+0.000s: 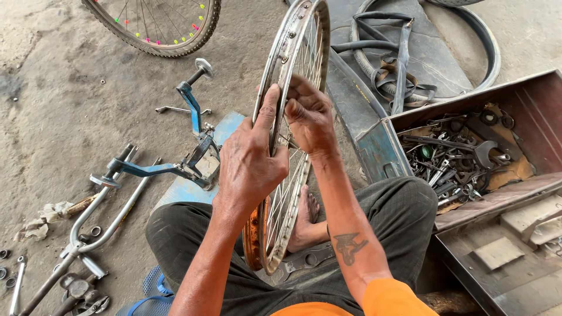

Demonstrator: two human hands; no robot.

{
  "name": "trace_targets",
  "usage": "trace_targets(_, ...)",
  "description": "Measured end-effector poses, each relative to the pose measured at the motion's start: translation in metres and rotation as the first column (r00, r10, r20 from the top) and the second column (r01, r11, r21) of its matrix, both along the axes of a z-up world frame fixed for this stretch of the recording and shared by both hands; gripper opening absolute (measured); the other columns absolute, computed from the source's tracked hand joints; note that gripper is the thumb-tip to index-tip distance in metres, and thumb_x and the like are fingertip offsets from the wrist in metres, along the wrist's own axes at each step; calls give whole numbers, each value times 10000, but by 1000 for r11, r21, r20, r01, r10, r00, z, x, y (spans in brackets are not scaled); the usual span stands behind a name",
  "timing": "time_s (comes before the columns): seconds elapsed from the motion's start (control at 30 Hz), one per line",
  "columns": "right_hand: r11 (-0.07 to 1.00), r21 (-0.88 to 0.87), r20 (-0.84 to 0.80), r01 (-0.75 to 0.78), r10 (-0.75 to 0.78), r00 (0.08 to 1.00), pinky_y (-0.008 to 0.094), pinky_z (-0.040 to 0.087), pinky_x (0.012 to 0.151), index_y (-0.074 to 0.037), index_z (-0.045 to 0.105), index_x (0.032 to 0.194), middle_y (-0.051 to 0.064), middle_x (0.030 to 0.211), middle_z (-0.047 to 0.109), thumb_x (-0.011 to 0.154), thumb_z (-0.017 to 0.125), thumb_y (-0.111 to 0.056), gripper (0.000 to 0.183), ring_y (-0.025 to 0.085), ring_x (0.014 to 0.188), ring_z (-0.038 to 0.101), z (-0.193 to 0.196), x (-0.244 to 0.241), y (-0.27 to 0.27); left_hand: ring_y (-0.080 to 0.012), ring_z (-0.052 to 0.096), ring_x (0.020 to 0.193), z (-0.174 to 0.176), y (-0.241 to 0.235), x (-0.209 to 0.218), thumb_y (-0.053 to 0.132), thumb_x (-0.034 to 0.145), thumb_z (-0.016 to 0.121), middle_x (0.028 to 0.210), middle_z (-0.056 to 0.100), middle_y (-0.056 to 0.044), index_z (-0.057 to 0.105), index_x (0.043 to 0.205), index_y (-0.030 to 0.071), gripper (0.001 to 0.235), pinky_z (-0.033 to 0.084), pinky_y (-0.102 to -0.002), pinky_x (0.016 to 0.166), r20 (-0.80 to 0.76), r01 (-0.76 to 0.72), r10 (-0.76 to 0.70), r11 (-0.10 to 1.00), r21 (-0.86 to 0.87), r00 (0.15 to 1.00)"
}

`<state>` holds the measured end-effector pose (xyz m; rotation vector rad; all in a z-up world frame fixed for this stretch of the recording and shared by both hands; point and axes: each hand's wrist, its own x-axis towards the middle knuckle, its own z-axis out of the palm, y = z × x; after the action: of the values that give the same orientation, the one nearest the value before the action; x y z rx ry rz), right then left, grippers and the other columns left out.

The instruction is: The person is sitting on the ground and using a spoke wrench to tighten the spokes on a bicycle wheel. They rotate the wheel and adjust multiple spokes one by one.

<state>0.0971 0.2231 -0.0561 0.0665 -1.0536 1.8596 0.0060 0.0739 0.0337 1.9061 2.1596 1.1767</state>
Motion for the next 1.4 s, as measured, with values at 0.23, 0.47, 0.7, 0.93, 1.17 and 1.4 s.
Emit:
trace_targets(0.23, 934, 297, 229, 199, -272, 934, 270, 614, 766, 12, 687, 1165, 77, 1023, 748, 914, 842, -75, 308, 138, 894, 706, 10, -15, 5, -298, 674, 670, 5, 1, -7, 65, 776, 681, 824, 636, -182, 392, 1590, 177, 871, 531, -454, 574, 21, -43, 45, 994, -102, 999)
trace_targets(0.47, 802, 180, 54, 570, -586, 808, 214, 581, 737, -100, 628, 1037, -28, 923, 661, 921, 742, 23, 204, 47, 847, 649, -23, -34, -15, -294, 665, 687, -4, 4, 5, 106, 790, 719, 867, 650, -170, 390, 1595, 176, 872, 544, -417, 605, -12, -60, 59, 997, -54, 998)
trace_targets(0.7, 536, 419, 210, 733, -842, 496, 209, 608, 685, -67, 734, 1116, 14, 943, 742, 949, 700, 86, 229, 67, 822, 698, -19, -14, -31, -302, 637, 687, -10, -23, -6, 37, 742, 702, 1082, 613, -222, 296, 1613, 72, 961, 537, -418, 563, 102, 50, -44, 997, -57, 994)
trace_targets(0.93, 913, 256, 315, 318, -390, 865, 248, 604, 808, -11, 761, 1152, 57, 1023, 754, 961, 736, 12, 194, 109, 890, 696, -33, 30, -39, -259, 642, 861, -30, -54, -3, 3, 788, 684, 1143, 581, -161, 388, 1586, 86, 855, 556, -378, 683, 35, 35, -41, 987, 160, 999)
trace_targets(1.17, 997, -58, 72, 49, -45, 996, 317, 643, 653, 8, 734, 1133, 95, 985, 765, 939, 773, -100, 226, 152, 781, 726, -53, 7, -31, -218, 568, 675, -26, -46, 0, 40, 768, 727, 942, 526, -107, 422, 1561, 103, 852, 482, -386, 538, 66, 17, -21, 998, 61, 998)
trace_targets(1.4, 949, 20, 151, 316, -315, 937, 274, 616, 608, -35, 712, 1117, 76, 983, 738, 1010, 757, -169, 178, 124, 741, 680, -59, 3, -44, -205, 567, 704, -25, -40, 2, 46, 777, 716, 923, 522, -86, 412, 1571, 103, 852, 478, -368, 550, 75, 19, -24, 997, 70, 997)
